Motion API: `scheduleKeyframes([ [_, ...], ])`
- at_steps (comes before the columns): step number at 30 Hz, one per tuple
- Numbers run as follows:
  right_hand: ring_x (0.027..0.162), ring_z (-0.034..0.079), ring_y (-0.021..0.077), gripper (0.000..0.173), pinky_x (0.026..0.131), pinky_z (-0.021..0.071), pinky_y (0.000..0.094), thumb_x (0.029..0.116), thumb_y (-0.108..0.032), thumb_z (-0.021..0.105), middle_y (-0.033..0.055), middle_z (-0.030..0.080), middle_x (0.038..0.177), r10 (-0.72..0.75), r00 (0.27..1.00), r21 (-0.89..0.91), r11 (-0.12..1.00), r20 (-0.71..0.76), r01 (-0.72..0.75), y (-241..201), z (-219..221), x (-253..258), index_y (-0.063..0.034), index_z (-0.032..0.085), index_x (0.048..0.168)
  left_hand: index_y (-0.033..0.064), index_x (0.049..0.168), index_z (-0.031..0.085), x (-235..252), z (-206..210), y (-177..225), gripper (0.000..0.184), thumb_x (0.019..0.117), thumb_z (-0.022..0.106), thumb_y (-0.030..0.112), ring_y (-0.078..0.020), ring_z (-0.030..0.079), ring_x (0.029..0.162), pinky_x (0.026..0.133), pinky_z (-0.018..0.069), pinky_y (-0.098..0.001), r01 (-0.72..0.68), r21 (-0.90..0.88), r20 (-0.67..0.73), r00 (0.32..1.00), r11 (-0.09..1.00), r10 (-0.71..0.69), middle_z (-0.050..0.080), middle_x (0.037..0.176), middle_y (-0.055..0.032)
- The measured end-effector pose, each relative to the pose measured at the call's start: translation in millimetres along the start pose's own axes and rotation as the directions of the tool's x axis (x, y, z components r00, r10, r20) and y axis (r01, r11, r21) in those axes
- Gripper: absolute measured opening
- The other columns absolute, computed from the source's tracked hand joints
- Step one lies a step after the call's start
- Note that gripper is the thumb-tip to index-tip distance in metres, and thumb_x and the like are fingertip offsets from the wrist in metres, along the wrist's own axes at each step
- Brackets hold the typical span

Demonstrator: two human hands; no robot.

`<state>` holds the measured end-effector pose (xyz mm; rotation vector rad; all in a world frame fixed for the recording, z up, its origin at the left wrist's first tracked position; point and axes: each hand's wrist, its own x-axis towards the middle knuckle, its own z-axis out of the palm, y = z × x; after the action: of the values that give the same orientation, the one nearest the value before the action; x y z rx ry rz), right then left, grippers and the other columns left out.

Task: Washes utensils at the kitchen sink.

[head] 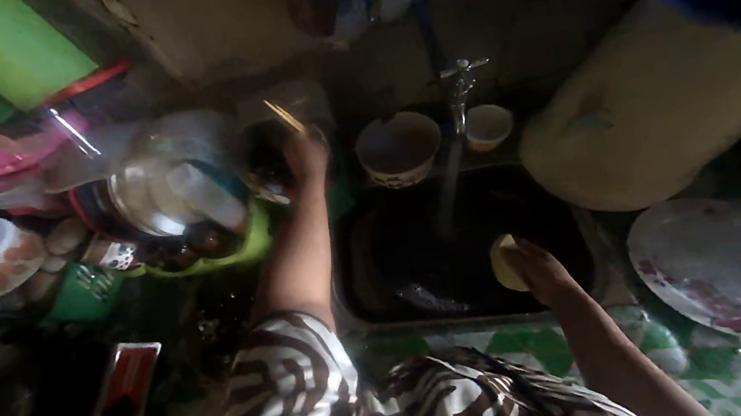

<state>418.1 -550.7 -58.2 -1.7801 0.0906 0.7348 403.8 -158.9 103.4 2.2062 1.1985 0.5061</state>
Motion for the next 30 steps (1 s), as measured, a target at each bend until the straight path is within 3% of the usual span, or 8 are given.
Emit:
scheduleKeyframes([
  [5, 0.111, 0.064, 0.0254, 0.046, 0.094, 0.0539, 0.0453, 0.1055, -0.023, 0.056, 0.0197, 0.062, 0.131, -0.014, 1.000, -0.005, 1.000, -0.007, 0.014, 6, 0, -6, -0.0055, 0.049, 0.148, -0.0023, 0.142, 0.053, 27, 26, -9, 0.052, 0.0993, 0.065, 0.025, -0.0420, 0.054, 0.133, 0.110, 0.0436, -0.0577, 0.082, 0.066, 0.131, 0.987, 0.994, -0.090, 0.056, 0.141, -0.0275],
  [8, 0.113, 0.064, 0.0254, 0.045, 0.096, 0.0536, 0.0455, 0.1057, -0.025, 0.056, 0.0189, 0.062, 0.132, -0.003, 1.000, -0.017, 1.000, -0.019, 0.002, 11, 0, -9, -0.0058, 0.051, 0.147, -0.0031, 0.137, 0.058, 31, 8, -1, 0.046, 0.1002, 0.063, 0.023, -0.0412, 0.054, 0.132, 0.110, 0.0432, -0.0581, 0.087, 0.079, 0.179, 0.979, 0.993, -0.100, 0.057, 0.140, -0.0275],
  [13, 0.116, 0.063, 0.0277, 0.046, 0.098, 0.0525, 0.0486, 0.1052, -0.027, 0.057, 0.0193, 0.062, 0.133, 0.012, 1.000, -0.033, 0.999, -0.019, -0.012, 15, 6, -11, -0.0066, 0.051, 0.147, -0.0010, 0.142, 0.053, 17, -9, 2, 0.052, 0.0987, 0.063, 0.026, -0.0411, 0.049, 0.138, 0.112, 0.0420, -0.0565, 0.040, 0.200, -0.003, 0.999, 0.979, -0.040, 0.053, 0.145, -0.0265],
  [15, 0.116, 0.064, 0.0286, 0.046, 0.098, 0.0526, 0.0498, 0.1056, -0.027, 0.057, 0.0197, 0.062, 0.133, 0.010, 1.000, -0.045, 0.999, -0.007, -0.010, 16, 7, -12, -0.0071, 0.051, 0.147, 0.0001, 0.153, 0.041, 8, 2, 0, 0.070, 0.0977, 0.064, 0.035, -0.0469, 0.032, 0.148, 0.116, 0.0327, -0.0629, 0.011, 0.264, 0.020, 1.000, 0.965, -0.017, 0.036, 0.158, -0.0297],
  [18, 0.116, 0.063, 0.0277, 0.045, 0.098, 0.0522, 0.0484, 0.1060, -0.025, 0.056, 0.0199, 0.062, 0.134, 0.002, 1.000, -0.058, 0.998, 0.004, -0.002, 19, 12, -13, -0.0064, 0.051, 0.147, 0.0039, 0.158, 0.034, 10, 30, -7, 0.083, 0.0985, 0.056, 0.057, -0.0478, 0.025, 0.151, 0.118, 0.0240, -0.0664, -0.029, 0.268, -0.007, 0.999, 0.963, 0.032, 0.029, 0.163, -0.0275],
  [23, 0.121, 0.061, 0.0307, 0.046, 0.102, 0.0506, 0.0509, 0.1058, -0.025, 0.057, 0.0218, 0.060, 0.136, 0.009, 1.000, -0.126, 0.992, -0.017, -0.011, 19, 11, -18, -0.0037, 0.050, 0.147, 0.0078, 0.146, 0.054, 36, 24, -9, 0.049, 0.1051, 0.053, 0.034, -0.0458, 0.035, 0.146, 0.112, 0.0321, -0.0678, -0.014, 0.264, -0.025, 0.999, 0.964, 0.021, 0.044, 0.155, -0.0244],
  [26, 0.122, 0.061, 0.0321, 0.047, 0.103, 0.0498, 0.0532, 0.1055, -0.027, 0.057, 0.0222, 0.060, 0.137, 0.032, 0.999, -0.164, 0.986, -0.038, -0.038, 23, 6, -20, -0.0046, 0.051, 0.147, 0.0041, 0.132, 0.065, 56, 5, -29, 0.040, 0.1024, 0.059, 0.030, -0.0384, 0.054, 0.134, 0.113, 0.0421, -0.0535, -0.011, 0.123, -0.088, 0.996, 0.992, 0.022, 0.060, 0.138, -0.0233],
  [30, 0.122, 0.060, 0.0326, 0.045, 0.102, 0.0493, 0.0531, 0.1056, -0.024, 0.058, 0.0229, 0.059, 0.137, 0.069, 0.996, -0.148, 0.986, -0.049, -0.076, 24, 5, -22, -0.0036, 0.052, 0.145, 0.0006, 0.132, 0.063, 55, -5, -23, 0.038, 0.1048, 0.057, 0.028, -0.0371, 0.058, 0.130, 0.112, 0.0435, -0.0529, -0.078, 0.128, 0.055, 0.996, 0.989, 0.071, 0.062, 0.136, -0.0232],
])
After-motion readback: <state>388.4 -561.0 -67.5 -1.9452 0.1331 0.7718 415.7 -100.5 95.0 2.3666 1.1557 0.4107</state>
